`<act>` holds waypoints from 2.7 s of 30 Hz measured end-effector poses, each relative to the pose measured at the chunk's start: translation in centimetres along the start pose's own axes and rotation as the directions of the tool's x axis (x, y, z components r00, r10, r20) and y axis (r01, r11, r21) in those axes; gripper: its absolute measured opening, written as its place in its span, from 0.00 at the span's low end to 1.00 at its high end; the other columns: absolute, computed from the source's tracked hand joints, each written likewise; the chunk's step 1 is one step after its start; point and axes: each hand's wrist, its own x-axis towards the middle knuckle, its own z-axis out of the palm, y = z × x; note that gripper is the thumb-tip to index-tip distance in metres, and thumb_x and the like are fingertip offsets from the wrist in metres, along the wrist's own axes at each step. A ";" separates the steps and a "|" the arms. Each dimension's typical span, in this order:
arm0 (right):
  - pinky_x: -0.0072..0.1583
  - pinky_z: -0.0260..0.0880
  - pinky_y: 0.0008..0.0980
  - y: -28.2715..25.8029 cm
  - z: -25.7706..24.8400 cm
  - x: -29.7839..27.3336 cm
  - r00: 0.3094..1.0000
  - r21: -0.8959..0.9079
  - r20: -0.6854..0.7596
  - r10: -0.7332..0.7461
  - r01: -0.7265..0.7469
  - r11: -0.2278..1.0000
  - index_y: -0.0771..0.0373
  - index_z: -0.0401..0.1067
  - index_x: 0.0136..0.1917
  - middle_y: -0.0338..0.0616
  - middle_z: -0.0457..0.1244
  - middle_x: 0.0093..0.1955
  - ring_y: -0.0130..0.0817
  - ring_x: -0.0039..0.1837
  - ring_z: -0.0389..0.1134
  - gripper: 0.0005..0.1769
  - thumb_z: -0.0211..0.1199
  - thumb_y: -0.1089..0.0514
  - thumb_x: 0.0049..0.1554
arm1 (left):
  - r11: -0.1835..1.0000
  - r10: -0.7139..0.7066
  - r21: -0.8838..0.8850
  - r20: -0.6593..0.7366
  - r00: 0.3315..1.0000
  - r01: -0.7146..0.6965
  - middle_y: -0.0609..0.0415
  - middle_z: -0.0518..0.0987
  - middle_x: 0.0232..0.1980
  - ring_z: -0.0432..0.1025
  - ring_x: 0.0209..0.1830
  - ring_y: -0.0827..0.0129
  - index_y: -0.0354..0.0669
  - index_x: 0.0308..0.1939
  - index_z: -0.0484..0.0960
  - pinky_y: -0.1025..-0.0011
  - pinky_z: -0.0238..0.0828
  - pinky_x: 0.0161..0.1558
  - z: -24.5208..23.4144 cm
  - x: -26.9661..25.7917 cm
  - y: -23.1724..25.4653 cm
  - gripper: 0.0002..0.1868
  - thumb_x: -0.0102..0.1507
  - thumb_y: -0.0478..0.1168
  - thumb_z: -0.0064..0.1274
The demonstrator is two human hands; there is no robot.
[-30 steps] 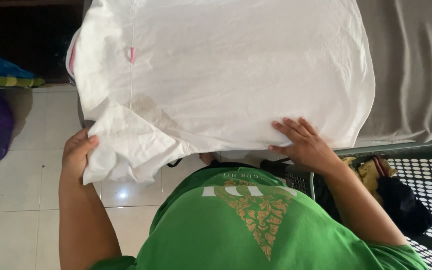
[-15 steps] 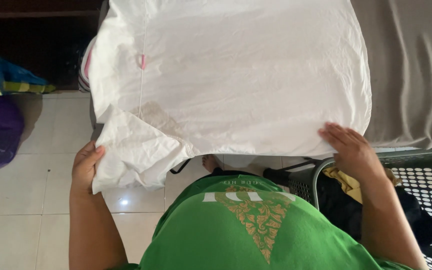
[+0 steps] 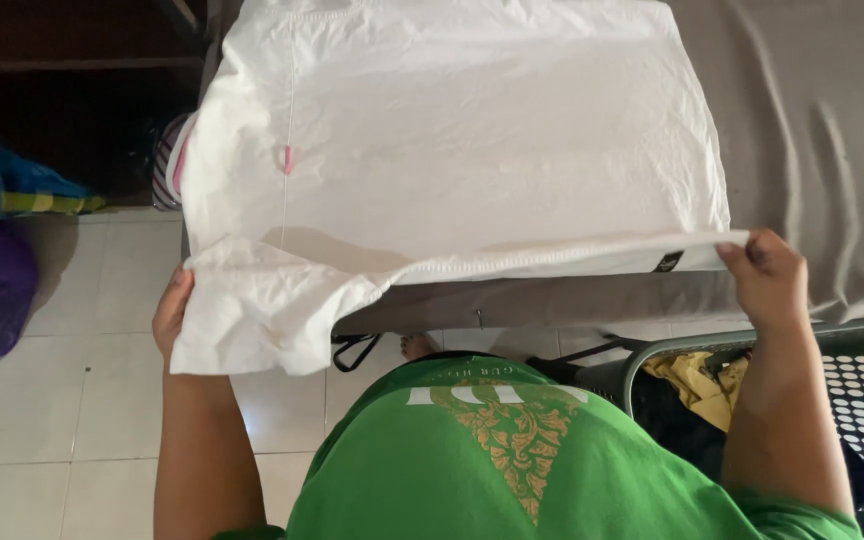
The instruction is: Folding a white button-down shirt and black pants on a bed
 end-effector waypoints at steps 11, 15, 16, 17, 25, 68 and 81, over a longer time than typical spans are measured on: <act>0.43 0.60 0.48 -2.8 4.6 9.0 0.976 -0.368 0.080 0.205 -0.162 0.916 0.63 0.67 0.48 0.53 0.63 0.39 0.51 0.45 0.63 0.27 0.49 0.38 0.75 | 0.977 0.186 -0.103 -0.037 0.982 -0.189 0.48 0.76 0.61 0.73 0.60 0.48 0.56 0.44 0.76 0.46 0.75 0.52 6.0 10.8 -0.3 0.11 0.63 0.34 0.60; 0.44 0.66 0.55 -4.5 5.5 10.7 0.948 -0.474 0.084 0.308 -0.234 0.849 0.62 0.68 0.55 0.57 0.67 0.46 0.59 0.48 0.66 0.29 0.42 0.35 0.76 | 0.950 0.310 -0.009 -0.113 0.944 -0.313 0.44 0.79 0.47 0.75 0.44 0.53 0.50 0.47 0.81 0.57 0.75 0.42 6.4 16.2 -0.8 0.09 0.62 0.36 0.55; 0.44 0.66 0.55 -4.2 5.6 11.3 0.948 -0.474 0.083 0.308 -0.234 0.849 0.62 0.68 0.55 0.57 0.67 0.46 0.59 0.48 0.66 0.29 0.42 0.35 0.76 | 0.950 0.310 -0.010 -0.113 0.944 -0.313 0.44 0.79 0.47 0.75 0.44 0.53 0.50 0.47 0.81 0.57 0.75 0.42 6.9 17.1 -0.8 0.09 0.62 0.36 0.55; 0.43 0.67 0.56 -3.9 5.8 11.9 0.956 -0.506 0.075 0.283 -0.208 0.837 0.63 0.67 0.55 0.58 0.67 0.45 0.60 0.48 0.67 0.30 0.42 0.35 0.76 | 0.950 0.313 0.026 -0.132 0.940 -0.313 0.50 0.78 0.44 0.75 0.42 0.58 0.47 0.42 0.82 0.63 0.74 0.43 7.4 18.0 -0.8 0.07 0.60 0.35 0.57; 0.48 0.69 0.61 -3.0 6.8 16.5 0.975 -0.604 0.059 0.213 -0.135 0.786 0.61 0.73 0.57 0.61 0.70 0.51 0.68 0.54 0.69 0.30 0.46 0.33 0.76 | 0.979 0.166 -0.108 -0.096 0.981 -0.176 0.48 0.86 0.52 0.81 0.50 0.64 0.43 0.55 0.82 0.71 0.77 0.48 8.2 27.0 -3.1 0.25 0.63 0.55 0.53; 0.48 0.67 0.49 9.4 0.5 9.3 0.899 -0.389 0.036 0.438 -0.391 0.834 0.69 0.80 0.52 0.59 0.71 0.38 0.52 0.44 0.71 0.32 0.65 0.34 0.72 | -0.369 0.138 0.919 0.201 0.970 -0.137 0.55 0.67 0.33 0.66 0.48 0.55 0.36 0.25 0.70 0.60 0.62 0.44 -5.6 8.0 -0.9 0.26 0.65 0.55 0.53; 0.57 0.68 0.62 -1.1 -0.3 7.7 0.842 -0.635 -0.137 0.521 -0.479 0.607 0.63 0.66 0.69 0.67 0.55 0.66 0.69 0.62 0.64 0.41 0.78 0.41 0.51 | -0.380 0.543 0.852 0.521 0.658 -0.361 0.37 0.60 0.72 0.57 0.73 0.36 0.32 0.58 0.81 0.21 0.38 0.70 -1.3 3.8 2.3 0.31 0.66 0.57 0.66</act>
